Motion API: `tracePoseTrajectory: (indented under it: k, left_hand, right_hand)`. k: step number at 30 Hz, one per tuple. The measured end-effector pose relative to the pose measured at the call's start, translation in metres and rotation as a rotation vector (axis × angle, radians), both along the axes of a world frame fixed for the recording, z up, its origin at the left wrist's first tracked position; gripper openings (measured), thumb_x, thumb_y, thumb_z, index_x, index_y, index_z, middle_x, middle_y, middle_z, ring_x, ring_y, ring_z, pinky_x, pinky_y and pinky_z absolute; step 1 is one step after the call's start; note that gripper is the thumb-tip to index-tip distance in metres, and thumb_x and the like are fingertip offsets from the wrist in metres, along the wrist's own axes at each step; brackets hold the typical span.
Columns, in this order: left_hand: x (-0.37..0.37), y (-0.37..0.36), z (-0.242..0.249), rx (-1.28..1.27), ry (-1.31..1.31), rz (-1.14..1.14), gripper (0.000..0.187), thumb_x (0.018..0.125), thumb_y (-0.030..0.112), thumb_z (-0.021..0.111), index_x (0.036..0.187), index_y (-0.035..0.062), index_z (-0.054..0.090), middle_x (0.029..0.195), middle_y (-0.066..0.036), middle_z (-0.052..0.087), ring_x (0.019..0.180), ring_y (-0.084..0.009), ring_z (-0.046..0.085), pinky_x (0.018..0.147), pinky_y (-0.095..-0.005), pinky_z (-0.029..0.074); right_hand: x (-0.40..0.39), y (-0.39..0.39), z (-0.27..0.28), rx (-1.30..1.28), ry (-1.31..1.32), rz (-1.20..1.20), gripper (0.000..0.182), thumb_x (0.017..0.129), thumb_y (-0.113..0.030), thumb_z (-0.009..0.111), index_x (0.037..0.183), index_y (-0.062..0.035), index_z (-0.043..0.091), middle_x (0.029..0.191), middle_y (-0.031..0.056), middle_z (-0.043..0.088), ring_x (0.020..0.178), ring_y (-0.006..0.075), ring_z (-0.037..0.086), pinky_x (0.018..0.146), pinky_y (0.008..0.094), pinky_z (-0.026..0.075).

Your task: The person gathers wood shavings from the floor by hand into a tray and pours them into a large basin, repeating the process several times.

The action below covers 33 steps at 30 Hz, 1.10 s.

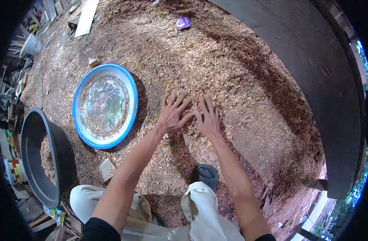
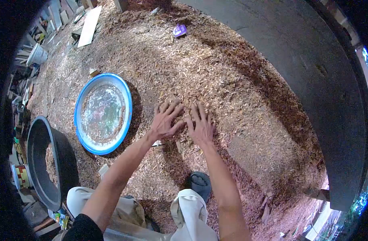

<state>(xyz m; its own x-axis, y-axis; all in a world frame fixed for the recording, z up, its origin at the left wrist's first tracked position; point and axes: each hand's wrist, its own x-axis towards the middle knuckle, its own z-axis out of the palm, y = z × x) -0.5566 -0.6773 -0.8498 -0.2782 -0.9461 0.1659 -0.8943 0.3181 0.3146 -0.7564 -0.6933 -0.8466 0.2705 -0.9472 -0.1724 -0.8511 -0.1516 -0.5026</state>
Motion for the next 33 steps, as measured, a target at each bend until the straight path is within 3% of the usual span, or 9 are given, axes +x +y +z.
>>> tracePoseTrajectory:
  k: [2,6,8,11,16,22,26,27,33]
  left_hand:
    - [0.003,-0.004,0.003,0.024,-0.018,0.03,0.069,0.093,0.06,0.044,0.152,0.026,0.033,0.16,-0.011,0.023,0.147,-0.0388,0.018,0.115,-0.0656,0.006]
    - [0.009,-0.005,0.003,0.021,0.113,0.214,0.076,0.092,0.065,0.043,0.155,0.0254,0.027,0.163,-0.014,0.013,0.148,-0.0451,0.009,0.114,-0.0676,-0.003]
    - [0.009,-0.006,-0.001,0.072,0.056,0.211,0.076,0.092,0.066,0.041,0.155,0.0246,0.027,0.163,-0.014,0.013,0.148,-0.045,0.008,0.114,-0.0677,-0.002]
    - [-0.002,-0.007,-0.008,0.071,0.043,0.202,0.077,0.092,0.067,0.04,0.155,0.024,0.027,0.163,-0.013,0.013,0.147,-0.0468,0.009,0.114,-0.0673,-0.002]
    - [-0.017,-0.021,-0.015,0.083,0.035,0.222,0.077,0.093,0.067,0.039,0.155,0.0238,0.027,0.161,-0.016,0.018,0.146,-0.0474,0.011,0.116,-0.0657,0.001]
    - [-0.02,-0.025,-0.019,0.062,0.108,0.186,0.073,0.094,0.067,0.037,0.153,0.0246,0.032,0.159,-0.018,0.023,0.146,-0.0464,0.013,0.116,-0.0642,0.004]
    - [-0.022,-0.026,-0.015,0.024,0.099,0.177,0.068,0.096,0.062,0.038,0.152,0.0244,0.033,0.157,-0.019,0.027,0.145,-0.0475,0.016,0.117,-0.0624,0.006]
    - [-0.022,-0.026,-0.016,0.026,0.098,0.178,0.068,0.096,0.062,0.038,0.152,0.0244,0.033,0.157,-0.019,0.027,0.145,-0.0475,0.016,0.117,-0.0624,0.006]
    - [-0.021,-0.02,-0.026,-0.003,0.166,0.164,0.062,0.097,0.055,0.042,0.151,0.0235,0.037,0.156,-0.019,0.029,0.142,-0.0488,0.023,0.117,-0.0615,0.011]
  right_hand:
    - [-0.015,-0.006,-0.002,-0.283,0.009,-0.068,0.066,0.097,-0.056,0.041,0.155,-0.0308,0.022,0.164,0.0031,0.01,0.145,0.0457,0.014,0.112,0.0725,0.008]
    - [-0.073,-0.022,0.006,-0.288,0.07,-0.256,0.069,0.098,-0.056,0.039,0.157,-0.0298,0.015,0.164,0.0049,0.005,0.147,0.0434,0.007,0.112,0.0721,0.003]
    - [-0.091,-0.019,0.018,-0.086,0.295,-0.484,0.068,0.099,-0.057,0.037,0.157,-0.0278,0.015,0.164,0.0061,0.006,0.148,0.0441,0.005,0.114,0.0701,0.006]
    - [-0.107,-0.005,-0.004,-0.059,0.134,-0.603,0.068,0.099,-0.057,0.036,0.157,-0.0271,0.016,0.164,0.0088,0.01,0.147,0.047,0.007,0.114,0.0676,0.01]
    - [-0.081,-0.012,-0.028,-0.2,0.048,-0.529,0.069,0.099,-0.056,0.037,0.157,-0.0233,0.016,0.161,0.0138,0.022,0.145,0.05,0.012,0.115,0.0653,0.012]
    - [-0.048,-0.012,-0.033,-0.337,-0.12,-0.3,0.068,0.1,-0.057,0.032,0.156,-0.0222,0.021,0.159,0.0169,0.025,0.145,0.041,0.024,0.116,0.062,0.014]
    - [-0.012,-0.015,-0.031,-0.362,-0.129,-0.236,0.062,0.1,-0.051,0.038,0.154,-0.0208,0.029,0.156,0.0179,0.029,0.139,0.0413,0.034,0.113,0.0596,0.024]
    - [-0.005,-0.014,-0.032,-0.363,-0.261,-0.23,0.061,0.1,-0.05,0.039,0.153,-0.0194,0.033,0.156,0.0171,0.03,0.138,0.043,0.035,0.111,0.0606,0.027]
    - [0.011,-0.005,-0.03,-0.274,-0.208,-0.227,0.061,0.1,-0.048,0.039,0.151,-0.0143,0.036,0.154,0.02,0.031,0.139,0.0411,0.034,0.114,0.0521,0.027]
